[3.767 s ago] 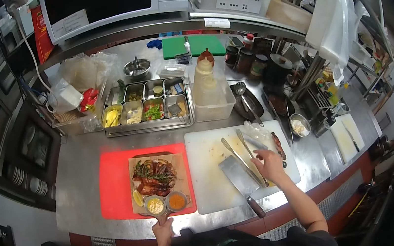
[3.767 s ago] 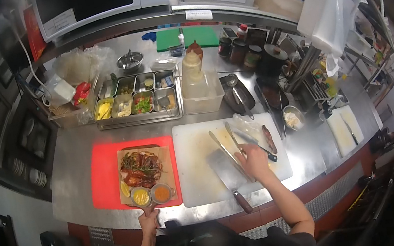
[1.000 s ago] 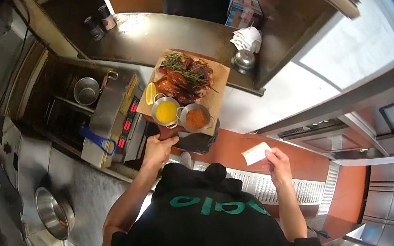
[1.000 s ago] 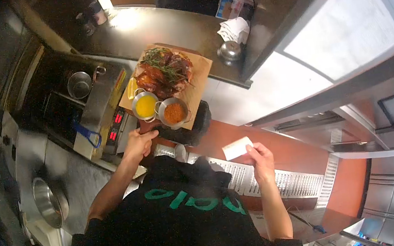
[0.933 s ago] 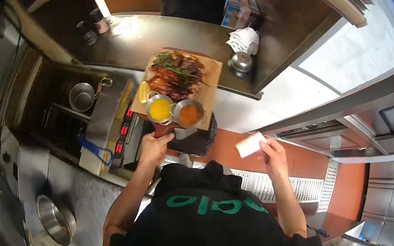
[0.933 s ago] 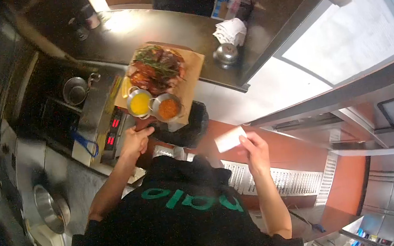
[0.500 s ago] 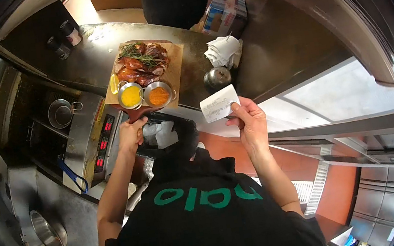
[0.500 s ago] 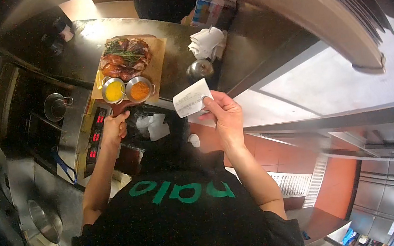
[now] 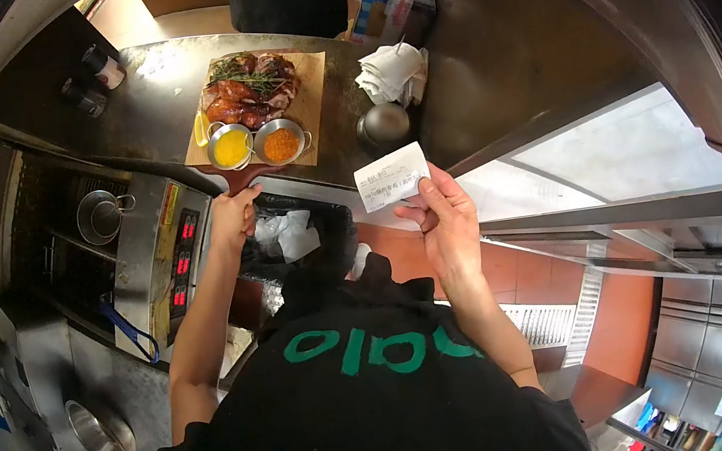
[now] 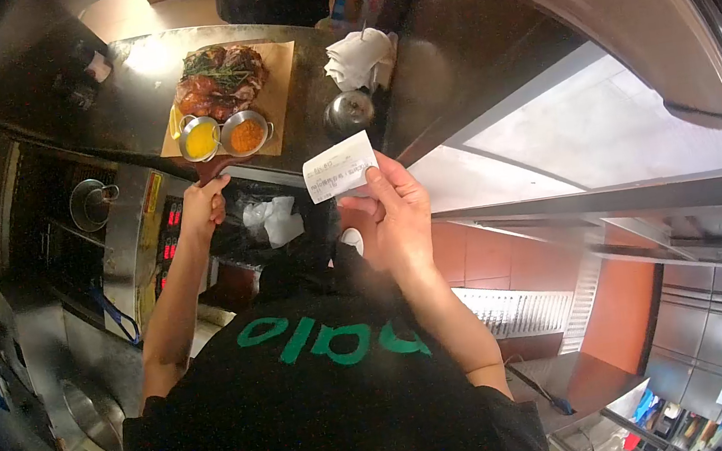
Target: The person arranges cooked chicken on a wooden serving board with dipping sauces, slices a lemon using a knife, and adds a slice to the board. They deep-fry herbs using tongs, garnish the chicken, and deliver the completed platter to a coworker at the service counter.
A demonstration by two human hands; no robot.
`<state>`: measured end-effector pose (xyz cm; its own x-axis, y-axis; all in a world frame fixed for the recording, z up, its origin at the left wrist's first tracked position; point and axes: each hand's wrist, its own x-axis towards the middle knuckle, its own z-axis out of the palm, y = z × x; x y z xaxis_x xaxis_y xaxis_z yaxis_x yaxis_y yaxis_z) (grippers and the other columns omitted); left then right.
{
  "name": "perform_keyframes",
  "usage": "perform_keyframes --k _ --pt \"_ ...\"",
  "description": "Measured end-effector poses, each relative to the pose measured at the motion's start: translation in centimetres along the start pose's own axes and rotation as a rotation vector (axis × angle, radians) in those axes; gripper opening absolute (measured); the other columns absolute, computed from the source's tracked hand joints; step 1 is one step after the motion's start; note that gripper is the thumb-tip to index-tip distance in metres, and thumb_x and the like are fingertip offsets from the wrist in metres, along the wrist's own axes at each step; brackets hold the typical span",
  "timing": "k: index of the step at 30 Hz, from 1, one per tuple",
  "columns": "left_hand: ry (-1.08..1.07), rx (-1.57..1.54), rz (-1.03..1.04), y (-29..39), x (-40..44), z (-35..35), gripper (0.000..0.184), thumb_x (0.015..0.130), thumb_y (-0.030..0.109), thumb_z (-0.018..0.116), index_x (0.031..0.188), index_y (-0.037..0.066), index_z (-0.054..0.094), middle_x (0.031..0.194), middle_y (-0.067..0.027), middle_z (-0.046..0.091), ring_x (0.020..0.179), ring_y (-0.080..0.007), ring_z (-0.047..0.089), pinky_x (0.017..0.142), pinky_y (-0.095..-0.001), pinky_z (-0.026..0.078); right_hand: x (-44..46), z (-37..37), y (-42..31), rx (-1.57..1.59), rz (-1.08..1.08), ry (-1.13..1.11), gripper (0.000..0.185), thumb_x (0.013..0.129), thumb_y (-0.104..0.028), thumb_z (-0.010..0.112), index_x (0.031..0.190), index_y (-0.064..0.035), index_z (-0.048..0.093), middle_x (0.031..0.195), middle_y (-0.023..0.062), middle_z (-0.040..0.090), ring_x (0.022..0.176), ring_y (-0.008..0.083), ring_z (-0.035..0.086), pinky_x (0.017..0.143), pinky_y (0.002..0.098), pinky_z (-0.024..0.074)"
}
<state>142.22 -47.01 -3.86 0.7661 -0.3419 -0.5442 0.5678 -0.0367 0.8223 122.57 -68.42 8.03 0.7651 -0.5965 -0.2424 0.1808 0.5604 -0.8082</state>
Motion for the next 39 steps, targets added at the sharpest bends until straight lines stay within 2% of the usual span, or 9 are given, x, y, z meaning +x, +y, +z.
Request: perform_keyframes --k 19,22,24,25,27,29,30,34,39 --pt "0.037 -0.043 -0.017 0.1 4.2 0.1 0.041 0.067 0.033 0.081 0.062 0.011 0.047 0.046 0.005 0.037 0.033 -0.0065 0.031 0.032 -0.0242 0.023 -1.5 -0.7 2.8 -0.065 0.018 0.104 0.027 0.091 -0.006 0.052 0.116 0.0034 0.054 0.102 0.0125 0.065 0.082 0.0171 0.066 0.066 0.0294 0.0581" --pt "0.108 0.043 0.014 0.5 2.9 -0.2 0.045 0.07 0.044 0.076 0.07 0.005 0.054 0.052 0.0 0.048 0.038 -0.0102 0.046 0.038 -0.0236 0.042 -1.7 -0.7 4.0 -0.042 0.078 0.065 0.023 0.091 -0.005 0.051 0.112 0.0036 0.056 0.101 0.0126 0.065 0.082 0.0167 0.066 0.065 0.0303 0.0575" --pt "0.305 -0.033 0.15 -1.1 0.3 -1.2 0.048 0.074 0.05 0.071 0.071 0.005 0.055 0.054 -0.0014 0.05 0.044 -0.0106 0.052 0.041 -0.0231 0.046 -1.4 -1.7 5.3 -0.058 0.095 0.056 0.021 0.091 -0.005 0.051 0.11 0.0033 0.056 0.099 0.0123 0.065 0.08 0.0167 0.065 0.064 0.0309 0.057" --pt "0.387 -0.018 0.236 -3.2 -0.9 -2.0 0.045 0.08 0.049 0.065 0.071 0.006 0.056 0.056 -0.0021 0.052 0.046 -0.0101 0.052 0.043 -0.0226 0.046 -1.0 -1.5 5.9 -0.059 0.104 0.061 0.02 0.092 -0.005 0.051 0.108 0.003 0.057 0.097 0.0119 0.065 0.079 0.0167 0.065 0.063 0.0315 0.0564" --pt "0.253 0.008 0.169 -5.5 -5.8 -2.2 0.037 0.087 0.038 0.061 0.069 0.006 0.057 0.061 -0.0028 0.055 0.046 -0.0104 0.052 0.047 -0.0258 0.049 -1.5 0.3 6.4 -0.051 0.166 0.079 0.019 0.091 -0.006 0.052 0.107 0.0017 0.058 0.092 0.0109 0.065 0.074 0.0166 0.064 0.062 0.0315 0.055" --pt "-0.094 -0.266 -0.04 -6.2 -10.6 -0.6 0.036 0.088 0.035 0.061 0.088 -0.002 0.062 0.073 -0.0085 0.062 0.056 -0.0146 0.059 0.054 -0.0277 0.052 -1.2 0.0 8.2 -0.116 0.259 -0.065 0.019 0.09 -0.008 0.053 0.107 0.0011 0.058 0.089 0.0105 0.065 0.071 0.0165 0.063 0.062 0.0303 0.0546" --pt "-0.229 -0.274 -0.117 -6.0 -11.6 0.0 0.035 0.093 0.03 0.051 0.099 -0.004 0.058 0.083 -0.0122 0.06 0.07 -0.0196 0.062 0.061 -0.0322 0.053 -1.2 0.4 8.9 -0.226 0.332 -0.102 0.021 0.09 -0.01 0.054 0.107 0.0016 0.058 0.089 0.0102 0.065 0.071 0.017 0.063 0.062 0.0298 0.0543" --pt "-0.195 -0.284 -0.054 -5.3 -14.0 0.4 0.029 0.09 0.02 0.058 0.102 -0.006 0.058 0.083 -0.012 0.061 0.071 -0.0195 0.062 0.064 -0.0318 0.053 -1.6 2.4 10.7 -0.339 0.426 -0.176 0.018 0.09 -0.012 0.056 0.104 0.0001 0.058 0.082 0.0088 0.064 0.068 0.0159 0.063 0.059 0.0277 0.0549" --pt "0.054 -0.256 0.02 -6.4 -14.9 -1.8 0.019 0.086 0.013 0.062 0.09 -0.005 0.062 0.073 -0.0088 0.062 0.065 -0.0157 0.062 0.06 -0.0269 0.053 -0.3 3.1 11.4 -0.51 0.439 -0.306 0.024 0.09 -0.022 0.058 0.103 -0.0022 0.06 0.09 0.0096 0.065 0.078 0.0155 0.063 0.059 0.0267 0.0529"
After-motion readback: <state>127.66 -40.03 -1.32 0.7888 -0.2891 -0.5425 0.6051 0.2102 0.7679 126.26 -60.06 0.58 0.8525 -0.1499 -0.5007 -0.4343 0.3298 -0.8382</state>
